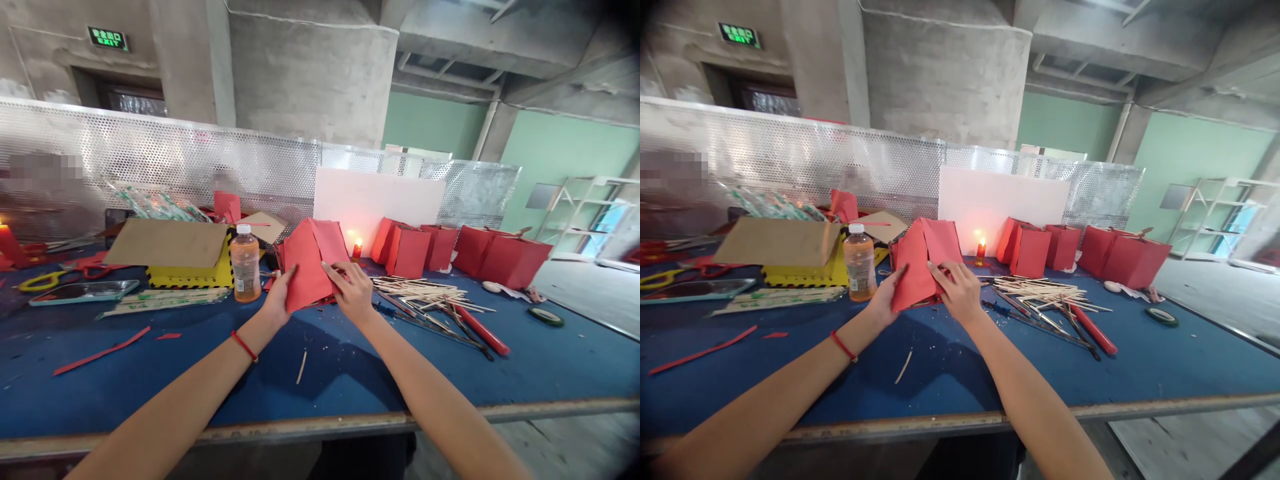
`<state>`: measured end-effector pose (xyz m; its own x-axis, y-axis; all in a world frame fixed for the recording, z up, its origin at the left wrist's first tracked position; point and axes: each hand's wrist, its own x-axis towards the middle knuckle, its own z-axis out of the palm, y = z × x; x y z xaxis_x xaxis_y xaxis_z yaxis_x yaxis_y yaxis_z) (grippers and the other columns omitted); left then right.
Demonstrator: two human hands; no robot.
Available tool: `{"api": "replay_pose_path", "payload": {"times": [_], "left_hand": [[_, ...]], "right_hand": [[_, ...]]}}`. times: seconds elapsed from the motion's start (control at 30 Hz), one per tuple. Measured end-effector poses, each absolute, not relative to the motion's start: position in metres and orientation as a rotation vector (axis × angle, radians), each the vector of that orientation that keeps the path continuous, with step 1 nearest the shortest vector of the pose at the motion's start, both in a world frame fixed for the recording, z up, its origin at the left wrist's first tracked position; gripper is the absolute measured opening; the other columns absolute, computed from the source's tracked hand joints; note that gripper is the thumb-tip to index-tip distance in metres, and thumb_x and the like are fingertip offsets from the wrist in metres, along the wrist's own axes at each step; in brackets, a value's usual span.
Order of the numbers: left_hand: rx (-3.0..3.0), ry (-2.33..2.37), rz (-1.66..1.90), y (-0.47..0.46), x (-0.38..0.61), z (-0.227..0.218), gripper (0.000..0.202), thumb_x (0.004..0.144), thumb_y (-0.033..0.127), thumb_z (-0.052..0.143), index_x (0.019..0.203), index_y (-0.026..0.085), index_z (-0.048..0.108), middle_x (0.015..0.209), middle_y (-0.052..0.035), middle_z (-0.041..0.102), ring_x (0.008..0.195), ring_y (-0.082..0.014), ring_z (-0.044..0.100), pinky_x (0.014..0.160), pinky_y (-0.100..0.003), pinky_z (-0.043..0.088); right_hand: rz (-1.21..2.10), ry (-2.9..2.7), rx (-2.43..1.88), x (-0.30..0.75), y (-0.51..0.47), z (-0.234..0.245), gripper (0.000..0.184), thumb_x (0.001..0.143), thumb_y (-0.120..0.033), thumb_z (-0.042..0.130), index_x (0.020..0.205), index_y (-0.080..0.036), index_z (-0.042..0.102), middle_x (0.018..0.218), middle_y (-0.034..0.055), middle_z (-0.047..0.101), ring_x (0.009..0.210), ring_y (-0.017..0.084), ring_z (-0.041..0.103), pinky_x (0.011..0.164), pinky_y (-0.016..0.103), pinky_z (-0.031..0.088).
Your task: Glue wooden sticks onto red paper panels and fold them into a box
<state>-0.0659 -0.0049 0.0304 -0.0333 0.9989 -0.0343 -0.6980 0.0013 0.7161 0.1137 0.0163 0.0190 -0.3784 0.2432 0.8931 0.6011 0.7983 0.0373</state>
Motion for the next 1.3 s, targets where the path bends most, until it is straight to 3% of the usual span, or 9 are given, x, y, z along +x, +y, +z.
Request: {"api": "replay_pose_path", "payload": {"times": [0.13,0.27,0.5,0.6,0.67,0.73,0.9,1.07,1.3], "left_hand": [[0.507,0.729,1.529,-0.003,-0.069,0.035,0.041,0.084,0.026,0.066,0.122,0.009,0.062,0.093,-0.0141,0.076,0.09,-0.028,0.074,0.087,-0.041,0.06],[0.594,0.797,1.746,0.001,-0.073,0.034,0.039,0.078,0.026,0.073,0.116,0.019,0.065,0.1,-0.0085,0.076,0.1,-0.0251,0.071,0.093,-0.04,0.058],[0.935,0.851,2.016,0.005,-0.073,0.029,0.025,0.069,0.029,0.078,0.091,0.018,0.073,0.1,-0.0049,0.075,0.114,-0.026,0.064,0.102,-0.037,0.05],[1.14,0.845,2.154,0.009,-0.077,0.027,0.035,0.067,0.04,0.078,0.092,0.015,0.073,0.099,-0.0064,0.075,0.105,-0.0258,0.066,0.097,-0.036,0.053],[1.266,0.875,2.244,0.01,-0.081,0.029,0.039,0.07,0.046,0.075,0.092,0.014,0.072,0.096,-0.0067,0.074,0.098,-0.024,0.067,0.094,-0.036,0.054],[1.367,0.934,2.348,0.007,-0.083,0.032,0.039,0.075,0.048,0.071,0.093,0.014,0.071,0.095,-0.0065,0.073,0.094,-0.0219,0.067,0.093,-0.035,0.053],[1.568,1.105,2.622,-0.006,-0.085,0.043,0.033,0.083,0.046,0.064,0.095,0.015,0.07,0.093,-0.0064,0.07,0.092,-0.0202,0.065,0.091,-0.032,0.052],[1.627,1.19,2.677,-0.008,-0.085,0.041,0.031,0.086,0.044,0.061,0.095,0.016,0.069,0.098,-0.0073,0.068,0.095,-0.0208,0.064,0.09,-0.032,0.051],[1.545,1.192,2.698,-0.002,-0.091,0.039,0.039,0.089,0.046,0.058,0.112,0.015,0.064,0.111,-0.0098,0.066,0.107,-0.0227,0.062,0.098,-0.036,0.047]], "right_hand": [[-0.436,-2.063,-0.69,0.116,0.02,0.026,0.065,0.082,-0.012,0.05,0.145,-0.029,0.045,0.129,0.0103,0.055,0.115,0.028,0.05,0.097,0.043,0.041],[-0.393,-2.128,-0.877,0.117,0.025,0.026,0.08,0.075,-0.015,0.059,0.15,-0.023,0.034,0.143,0.0143,0.046,0.125,0.033,0.044,0.103,0.048,0.036],[0.046,-2.094,-1.33,0.114,0.03,0.015,0.103,0.069,-0.027,0.072,0.155,-0.018,0.014,0.137,0.0233,0.048,0.104,0.032,0.063,0.081,0.041,0.049],[0.13,-2.11,-1.584,0.122,0.031,0.019,0.077,0.074,-0.026,0.069,0.145,-0.021,0.039,0.12,0.0153,0.064,0.102,0.029,0.065,0.081,0.037,0.048],[0.131,-2.123,-1.678,0.13,0.034,0.024,0.042,0.08,-0.025,0.064,0.122,-0.024,0.062,0.11,0.0097,0.07,0.105,0.027,0.065,0.083,0.035,0.047],[0.11,-2.082,-1.732,0.138,0.036,0.028,0.021,0.085,-0.024,0.06,0.102,-0.022,0.071,0.108,0.0104,0.071,0.104,0.027,0.065,0.082,0.034,0.046],[0.218,-2.167,-1.573,0.132,0.033,0.031,0.021,0.089,-0.023,0.057,0.101,-0.019,0.074,0.099,0.0102,0.073,0.092,0.021,0.066,0.076,0.028,0.046],[0.933,-2.741,-0.559,0.095,0.01,0.021,0.047,0.066,-0.03,0.084,0.11,-0.022,0.071,0.102,0.0019,0.069,0.091,0.014,0.06,0.077,0.021,0.046],[1.239,-2.896,-0.266,0.081,0.001,0.014,0.013,0.075,-0.022,0.075,0.081,-0.012,0.071,0.07,-0.0013,0.063,0.065,0.01,0.057,0.064,0.021,0.043]]}}
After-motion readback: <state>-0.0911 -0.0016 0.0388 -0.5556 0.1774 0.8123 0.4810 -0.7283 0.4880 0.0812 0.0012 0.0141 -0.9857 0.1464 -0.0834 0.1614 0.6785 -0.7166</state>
